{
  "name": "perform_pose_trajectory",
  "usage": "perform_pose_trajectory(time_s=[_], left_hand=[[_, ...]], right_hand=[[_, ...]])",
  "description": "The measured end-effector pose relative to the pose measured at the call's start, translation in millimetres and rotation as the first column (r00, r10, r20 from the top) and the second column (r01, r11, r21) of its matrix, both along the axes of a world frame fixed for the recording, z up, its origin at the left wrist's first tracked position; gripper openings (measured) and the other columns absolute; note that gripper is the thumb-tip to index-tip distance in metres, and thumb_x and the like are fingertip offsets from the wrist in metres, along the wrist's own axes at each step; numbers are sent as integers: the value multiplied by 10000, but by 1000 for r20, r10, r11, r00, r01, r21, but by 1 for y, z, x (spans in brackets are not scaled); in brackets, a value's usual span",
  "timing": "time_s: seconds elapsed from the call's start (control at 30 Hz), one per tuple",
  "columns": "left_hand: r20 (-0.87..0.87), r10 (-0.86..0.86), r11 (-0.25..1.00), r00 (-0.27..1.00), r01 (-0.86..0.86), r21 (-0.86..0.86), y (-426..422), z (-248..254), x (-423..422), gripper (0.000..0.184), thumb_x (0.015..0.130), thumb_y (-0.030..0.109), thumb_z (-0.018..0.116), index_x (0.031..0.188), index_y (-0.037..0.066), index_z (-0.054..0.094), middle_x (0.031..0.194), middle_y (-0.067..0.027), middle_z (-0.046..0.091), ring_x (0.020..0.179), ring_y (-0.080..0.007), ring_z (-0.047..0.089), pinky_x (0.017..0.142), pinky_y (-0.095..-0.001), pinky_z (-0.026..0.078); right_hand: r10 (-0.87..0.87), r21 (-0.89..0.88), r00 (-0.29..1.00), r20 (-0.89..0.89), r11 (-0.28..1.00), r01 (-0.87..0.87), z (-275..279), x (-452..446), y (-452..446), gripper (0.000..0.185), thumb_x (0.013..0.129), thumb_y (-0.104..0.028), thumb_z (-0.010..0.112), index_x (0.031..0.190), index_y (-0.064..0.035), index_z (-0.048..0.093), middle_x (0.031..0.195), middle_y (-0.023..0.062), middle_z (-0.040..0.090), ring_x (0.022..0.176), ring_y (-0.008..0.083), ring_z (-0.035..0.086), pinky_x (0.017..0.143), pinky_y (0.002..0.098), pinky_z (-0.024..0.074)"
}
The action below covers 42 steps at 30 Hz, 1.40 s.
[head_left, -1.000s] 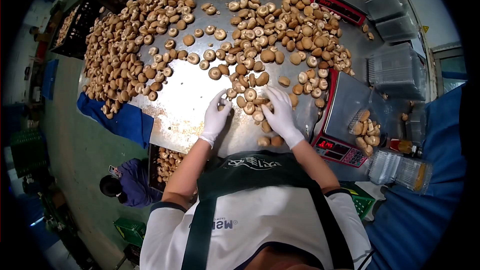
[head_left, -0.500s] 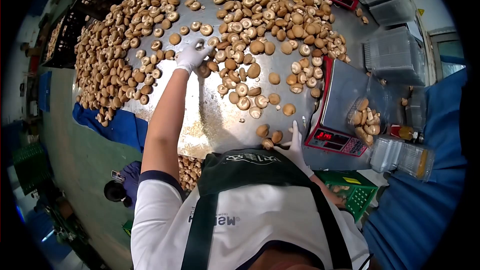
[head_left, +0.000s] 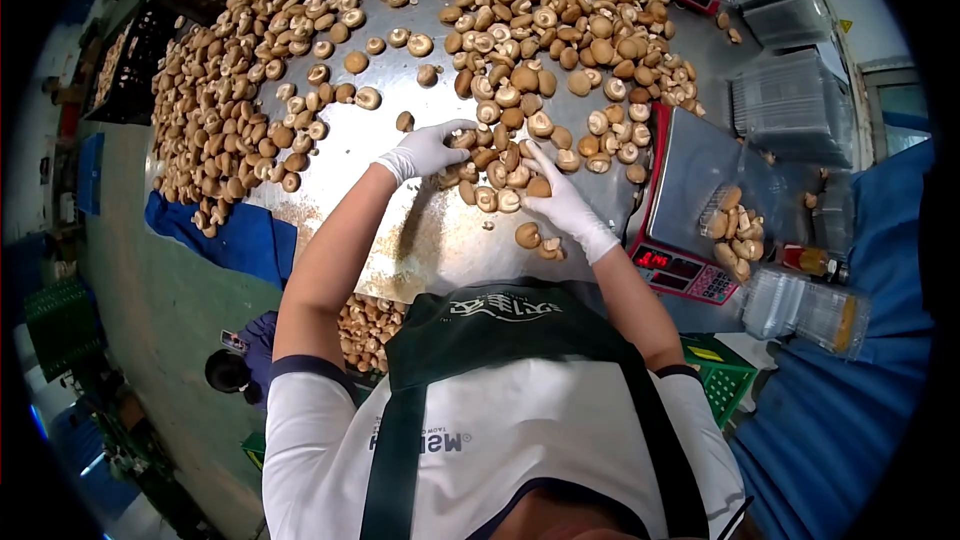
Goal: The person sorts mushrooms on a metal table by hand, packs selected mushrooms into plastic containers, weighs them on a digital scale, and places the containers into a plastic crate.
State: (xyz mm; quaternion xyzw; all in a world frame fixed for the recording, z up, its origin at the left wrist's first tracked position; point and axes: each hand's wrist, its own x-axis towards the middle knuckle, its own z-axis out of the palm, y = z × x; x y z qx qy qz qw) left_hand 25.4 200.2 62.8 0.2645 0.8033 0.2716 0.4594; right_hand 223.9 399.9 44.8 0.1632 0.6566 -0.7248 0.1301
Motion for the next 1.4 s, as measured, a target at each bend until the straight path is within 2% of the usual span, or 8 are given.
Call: perform_pose_trajectory(time_s=[0.13,0.33,0.47,0.73,0.87,0.93,1.03,1.4], left_hand=[[-72,-90,990,993,98,104,-18,3,16,563,896,239,673,1430,266,498,1138,-122,682,935,-174,649,903,-308,507],[78,312,899,947,-321,299,-67,14,43,623,854,171,689,1440,211,483,1233,-122,619,865,-151,626,827,-296,523],[-374,372,928,849,-345,140,-113,-21,32,848,753,274,811,1477,142,389,1275,-180,554,1045,-264,636,907,-339,521],[-317,39,994,948,-5,107,-68,-28,60,1160,620,391,889,1546,201,218,1256,-242,473,1084,-416,585,980,-418,474],[-317,-1,988,948,51,149,-54,-23,75,1189,588,447,905,1534,175,238,1248,-270,448,1126,-439,543,994,-418,461],[-275,51,988,960,-8,156,-60,-40,81,1158,600,426,902,1510,100,263,1254,-263,455,1156,-418,537,1004,-405,456],[-320,222,877,921,-46,478,-75,-71,115,1039,643,380,877,1457,42,327,1222,-246,476,1138,-402,539,1010,-400,447],[-106,811,575,575,-752,322,-221,-39,226,772,749,180,741,1446,150,411,1287,-182,487,1140,-345,583,954,-376,504]], right_hand=[[102,465,979,-174,885,-9,8,40,7,870,795,42,624,1557,-140,244,1554,186,298,1368,241,404,1081,309,361],[-187,523,982,-25,835,172,-4,135,1,895,741,6,674,1531,-68,258,1340,206,451,1286,353,433,1103,401,334],[-33,647,996,-89,758,83,-56,172,-15,1010,704,13,754,1552,-91,215,1276,164,466,1128,267,518,999,338,418],[-169,138,980,102,978,154,-2,47,-43,1113,718,23,774,1580,-203,107,1380,147,402,989,229,597,638,294,560],[34,325,999,-43,946,-19,-35,8,-38,1165,656,-69,833,1570,-130,112,1500,206,307,1340,335,398,1072,380,411],[130,411,990,-56,907,-96,-26,1,-47,1146,665,-48,821,1565,-125,115,1493,200,327,1332,321,414,1068,372,416],[199,-72,972,121,979,-192,4,-2,-81,1098,703,20,777,1559,-114,102,1457,166,397,1268,267,500,1024,350,460],[718,139,696,17,688,-713,-12,-19,-229,1007,745,14,776,1547,-111,180,1457,154,396,1330,262,438,1090,362,406]])
